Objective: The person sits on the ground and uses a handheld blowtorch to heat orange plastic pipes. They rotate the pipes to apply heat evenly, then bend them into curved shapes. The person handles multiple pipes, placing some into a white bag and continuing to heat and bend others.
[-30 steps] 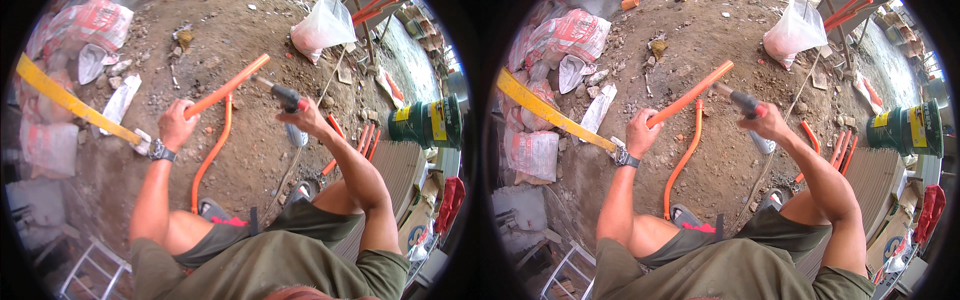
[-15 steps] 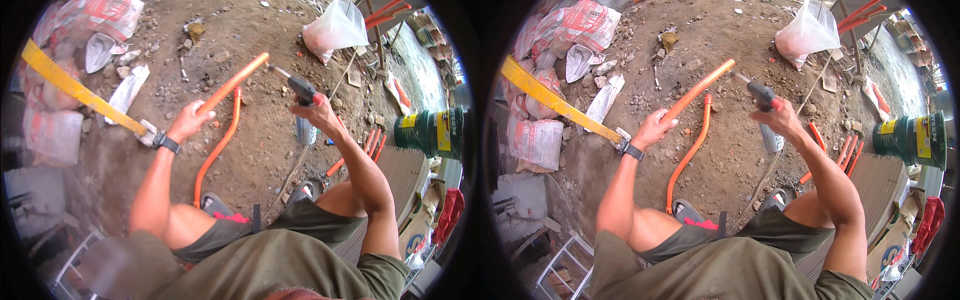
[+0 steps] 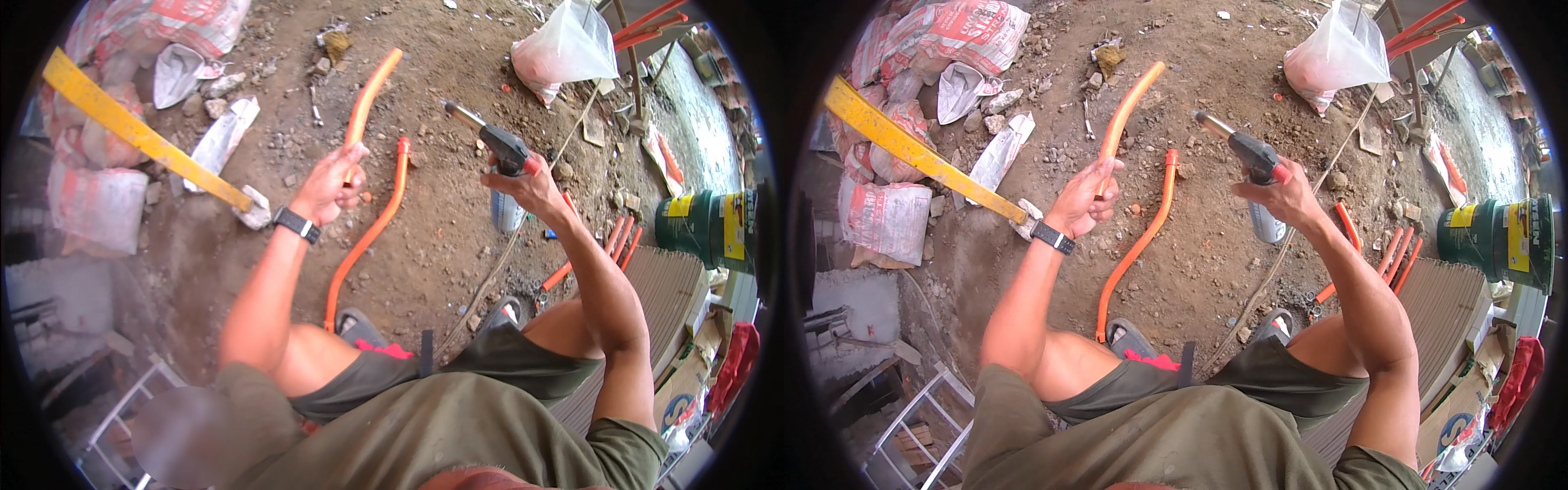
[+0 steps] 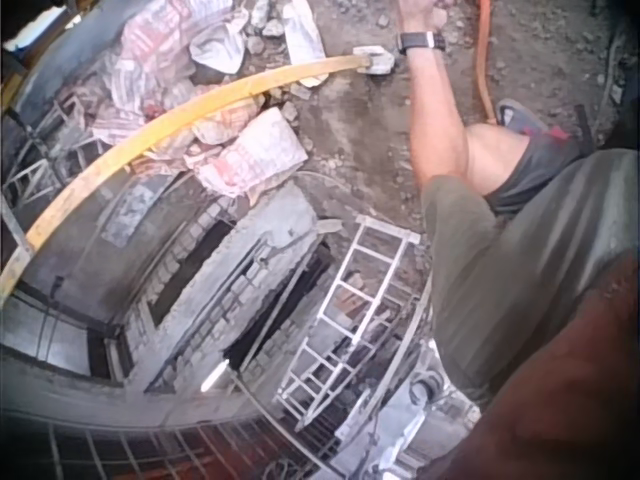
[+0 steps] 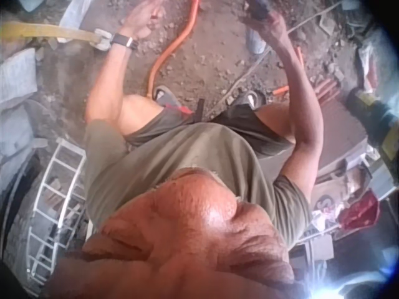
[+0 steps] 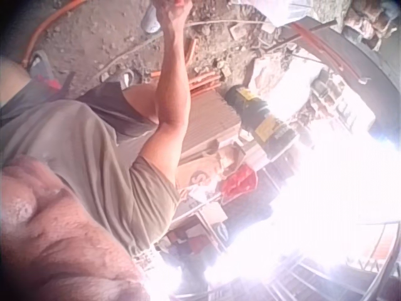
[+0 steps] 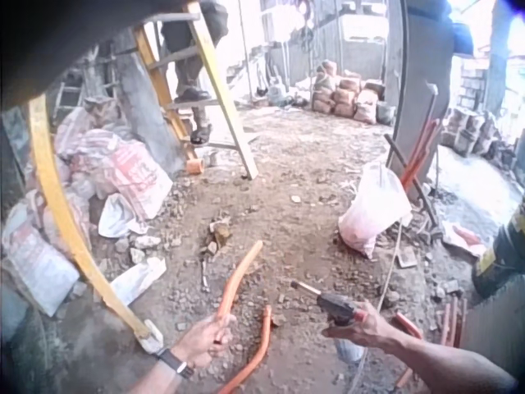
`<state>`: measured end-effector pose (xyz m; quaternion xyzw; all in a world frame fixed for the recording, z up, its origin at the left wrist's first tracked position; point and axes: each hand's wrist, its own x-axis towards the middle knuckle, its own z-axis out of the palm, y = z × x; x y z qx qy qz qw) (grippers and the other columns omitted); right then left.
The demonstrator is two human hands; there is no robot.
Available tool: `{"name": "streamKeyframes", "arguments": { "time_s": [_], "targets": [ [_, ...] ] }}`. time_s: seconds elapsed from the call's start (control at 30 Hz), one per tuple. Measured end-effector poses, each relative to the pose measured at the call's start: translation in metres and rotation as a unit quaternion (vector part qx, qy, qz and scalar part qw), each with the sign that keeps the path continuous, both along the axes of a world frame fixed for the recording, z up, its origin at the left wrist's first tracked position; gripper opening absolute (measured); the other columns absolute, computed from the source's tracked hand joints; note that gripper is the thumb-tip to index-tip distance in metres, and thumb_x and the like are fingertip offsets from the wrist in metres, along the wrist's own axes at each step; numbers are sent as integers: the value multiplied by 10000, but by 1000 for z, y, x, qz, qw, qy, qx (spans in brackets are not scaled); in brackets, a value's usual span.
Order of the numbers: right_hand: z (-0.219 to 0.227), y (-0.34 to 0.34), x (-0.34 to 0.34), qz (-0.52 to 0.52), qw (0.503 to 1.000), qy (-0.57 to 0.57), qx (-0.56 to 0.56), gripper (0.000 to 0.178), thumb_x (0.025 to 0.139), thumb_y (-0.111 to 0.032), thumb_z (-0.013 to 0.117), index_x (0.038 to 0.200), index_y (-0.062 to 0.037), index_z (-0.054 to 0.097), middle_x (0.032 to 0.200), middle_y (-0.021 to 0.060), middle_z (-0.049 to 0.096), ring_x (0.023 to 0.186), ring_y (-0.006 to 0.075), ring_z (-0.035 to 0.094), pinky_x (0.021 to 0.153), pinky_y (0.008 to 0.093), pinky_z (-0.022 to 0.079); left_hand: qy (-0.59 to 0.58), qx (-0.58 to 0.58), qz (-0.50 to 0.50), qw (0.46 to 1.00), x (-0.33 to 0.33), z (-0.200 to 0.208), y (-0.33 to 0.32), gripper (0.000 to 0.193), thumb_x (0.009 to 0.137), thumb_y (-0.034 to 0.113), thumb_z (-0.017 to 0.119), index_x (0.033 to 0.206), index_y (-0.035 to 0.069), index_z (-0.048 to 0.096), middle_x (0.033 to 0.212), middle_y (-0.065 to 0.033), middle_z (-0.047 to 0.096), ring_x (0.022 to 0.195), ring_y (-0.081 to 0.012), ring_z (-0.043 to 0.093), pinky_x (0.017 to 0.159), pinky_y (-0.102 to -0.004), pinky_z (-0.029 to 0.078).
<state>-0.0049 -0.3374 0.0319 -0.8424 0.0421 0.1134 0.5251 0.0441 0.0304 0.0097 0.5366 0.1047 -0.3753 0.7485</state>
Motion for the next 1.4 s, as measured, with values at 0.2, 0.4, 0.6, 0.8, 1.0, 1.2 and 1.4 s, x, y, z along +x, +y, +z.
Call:
{"name": "streamKeyframes", "arguments": {
  "time_s": [0.2, 0.4, 0.6, 0.8, 1.0, 1.2, 1.4],
  "targets": [
    [18, 6, -6, 21, 999, 30, -26, 362, 793, -206, 879, 1044, -43, 678, 901, 10, 646, 826, 144, 609, 769, 325, 514, -44, 42, -31, 998, 6, -6, -2, 273, 1009, 211, 692, 1215, 62, 592, 869, 3, 616, 665, -28, 491, 533, -202, 382],
    [17, 20, -15, 164, 986, -30, -10, 440, 800, -183, 872, 1166, -36, 678, 928, 38, 655, 872, 175, 619, 789, 361, 523, -113, 191, -20, 975, -3, -11, -16, 260, 947, 187, 761, 1121, 28, 652, 913, -34, 703, 698, -73, 637, 559, -231, 498],
    [23, 26, -17, 87, 996, 1, -36, 444, 800, -187, 876, 1167, -29, 683, 872, 47, 642, 834, 163, 610, 765, 356, 517, -194, 304, -6, 933, -12, -3, -36, 328, 933, 207, 781, 1136, -14, 648, 844, -36, 724, 579, -60, 620, 477, -226, 473],
    [20, 33, -17, 116, 992, -31, -49, 439, 798, -181, 862, 1163, -22, 677, 923, 90, 661, 875, 225, 644, 794, 403, 527, -270, 385, -17, 882, -15, 3, -45, 345, 917, 188, 787, 1129, -54, 663, 818, -49, 726, 602, -96, 685, 492, -264, 531],
    [23, 39, -18, 162, 983, -67, -55, 403, 792, -181, 858, 1113, -13, 680, 934, 117, 673, 895, 262, 675, 807, 421, 534, -267, 370, 14, 890, -18, -8, -48, 314, 922, 187, 782, 1100, -46, 669, 758, -46, 700, 566, -111, 685, 487, -276, 529],
    [23, 35, -19, 128, 988, -56, -59, 396, 809, -180, 851, 1121, -10, 676, 960, 109, 677, 885, 241, 661, 797, 406, 528, -259, 377, 6, 889, -18, 1, -50, 291, 933, 193, 772, 1078, -36, 667, 749, -39, 700, 562, -104, 681, 485, -270, 524],
    [16, 33, -14, 110, 992, 3, -63, 408, 804, -165, 842, 1138, -12, 664, 951, 103, 669, 871, 238, 654, 793, 404, 523, -191, 278, 17, 941, -20, -4, -51, 255, 960, 208, 758, 1062, 1, 650, 776, -34, 698, 530, -73, 624, 454, -240, 471]
  ]
}}
